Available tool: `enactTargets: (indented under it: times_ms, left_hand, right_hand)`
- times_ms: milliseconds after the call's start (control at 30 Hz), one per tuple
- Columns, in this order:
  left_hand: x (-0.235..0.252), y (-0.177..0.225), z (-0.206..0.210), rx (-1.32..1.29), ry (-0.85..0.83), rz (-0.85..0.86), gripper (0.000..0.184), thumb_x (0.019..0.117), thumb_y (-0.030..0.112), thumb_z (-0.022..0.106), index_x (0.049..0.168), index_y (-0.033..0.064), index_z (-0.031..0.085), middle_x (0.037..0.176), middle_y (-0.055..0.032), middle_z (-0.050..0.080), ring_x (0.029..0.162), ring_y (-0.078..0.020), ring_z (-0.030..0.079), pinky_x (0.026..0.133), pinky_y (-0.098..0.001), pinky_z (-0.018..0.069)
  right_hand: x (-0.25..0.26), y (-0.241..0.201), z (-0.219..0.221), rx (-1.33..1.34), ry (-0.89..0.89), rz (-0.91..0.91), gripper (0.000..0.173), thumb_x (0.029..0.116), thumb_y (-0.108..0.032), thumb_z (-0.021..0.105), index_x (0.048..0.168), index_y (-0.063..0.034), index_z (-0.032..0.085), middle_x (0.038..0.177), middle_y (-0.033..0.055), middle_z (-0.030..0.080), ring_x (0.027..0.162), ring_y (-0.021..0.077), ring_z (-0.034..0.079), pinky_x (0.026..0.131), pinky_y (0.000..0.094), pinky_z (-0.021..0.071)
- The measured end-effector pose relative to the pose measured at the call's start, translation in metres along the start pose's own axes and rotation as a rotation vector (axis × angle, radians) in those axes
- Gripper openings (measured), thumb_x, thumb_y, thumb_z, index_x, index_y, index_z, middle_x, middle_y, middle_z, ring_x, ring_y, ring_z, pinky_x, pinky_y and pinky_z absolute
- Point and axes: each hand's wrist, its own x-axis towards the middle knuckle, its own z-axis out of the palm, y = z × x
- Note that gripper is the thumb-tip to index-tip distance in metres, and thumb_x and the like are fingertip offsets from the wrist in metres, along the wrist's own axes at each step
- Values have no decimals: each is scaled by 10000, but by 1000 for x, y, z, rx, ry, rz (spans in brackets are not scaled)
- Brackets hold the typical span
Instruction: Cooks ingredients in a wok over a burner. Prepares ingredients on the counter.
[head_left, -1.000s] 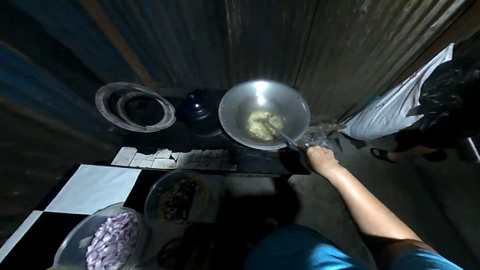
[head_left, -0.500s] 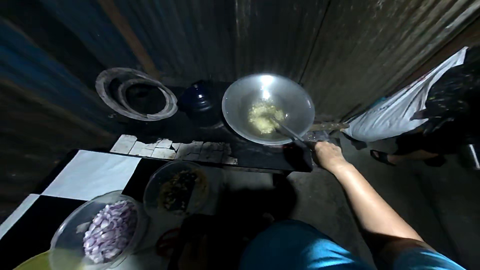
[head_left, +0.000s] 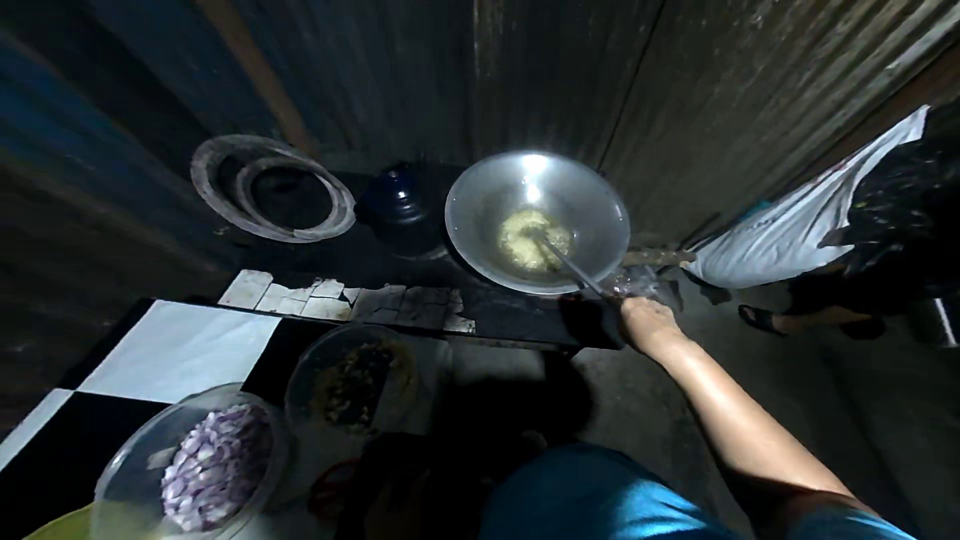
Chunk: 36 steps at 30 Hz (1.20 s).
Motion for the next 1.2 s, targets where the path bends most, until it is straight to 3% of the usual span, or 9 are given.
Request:
enactTargets:
  times_ms: [200,333,500,567,667,767,900,1067,1200]
  left_hand:
    - [-3,8,10,19,37,-69,269,1037,216,588,1116,-25,680,803,-72,652,627,-82,589,609,-292,538]
    - [0,2,5,78,12,1,264,1036,196,586,1107,-36,688,877,-127,690,729,-143,648,706,-365,572]
    - [-1,-18,-4,177,0,34,323,1050,228,558,1152,-56,674,987,-226,699,903,-324,682,843,-539,549]
    - [-1,-14,-2,128,20,-2,308,1043,206,576,1151,-66,672,1007,-216,694,922,-288,669,868,-497,540]
    - [3,-7,5,48,23,-40,248,1034,197,600,1118,-23,678,911,-112,675,783,-139,628,742,-351,545]
    - [6,-1,-1,30,5,-50,255,1037,210,599,1151,-1,684,975,-113,699,858,-147,655,804,-370,555]
    - [9,5,-14,105,-6,-118,310,1052,236,573,1198,-18,673,1048,-178,705,951,-251,686,889,-465,552]
    - [12,-4,-20,-47,70,-86,298,1050,204,566,1217,-28,650,1007,-146,691,837,-173,668,782,-362,572]
    - [15,-24,-38,-297,278,-68,325,1078,197,500,1307,-14,594,1091,-120,677,900,-143,665,816,-334,579]
  right_hand:
    - [15,-3,8,22,22,-12,394,1031,-154,519,1415,-101,588,1330,248,629,1224,451,612,966,648,487]
    - [0,6,4,26,13,-19,450,1021,-163,542,1471,-162,555,1352,247,620,1221,466,612,962,663,489]
    - [-29,39,-19,20,84,-61,431,1010,-174,569,1435,-236,602,1284,235,660,1171,472,633,914,688,492]
    - [-29,33,-19,-3,65,-56,428,1009,-170,573,1432,-231,605,1285,239,659,1174,477,630,913,689,490]
    - [-15,24,-6,9,87,-50,408,1014,-206,577,1420,-227,611,1290,227,659,1176,466,634,922,686,492]
    - [-33,44,-14,-5,158,-77,346,1003,-263,629,1339,-192,672,1195,246,697,1110,490,658,880,719,498]
    - [-31,58,-18,-29,178,-138,314,1014,-277,634,1304,-166,687,1133,309,690,1056,570,642,819,789,463]
    - [-20,46,-7,6,233,-189,332,1017,-198,618,1344,-171,665,1170,344,667,1073,611,617,819,817,435]
    - [-19,58,-14,7,165,-239,367,1006,-188,623,1370,-142,649,1212,342,652,1099,599,610,853,810,435]
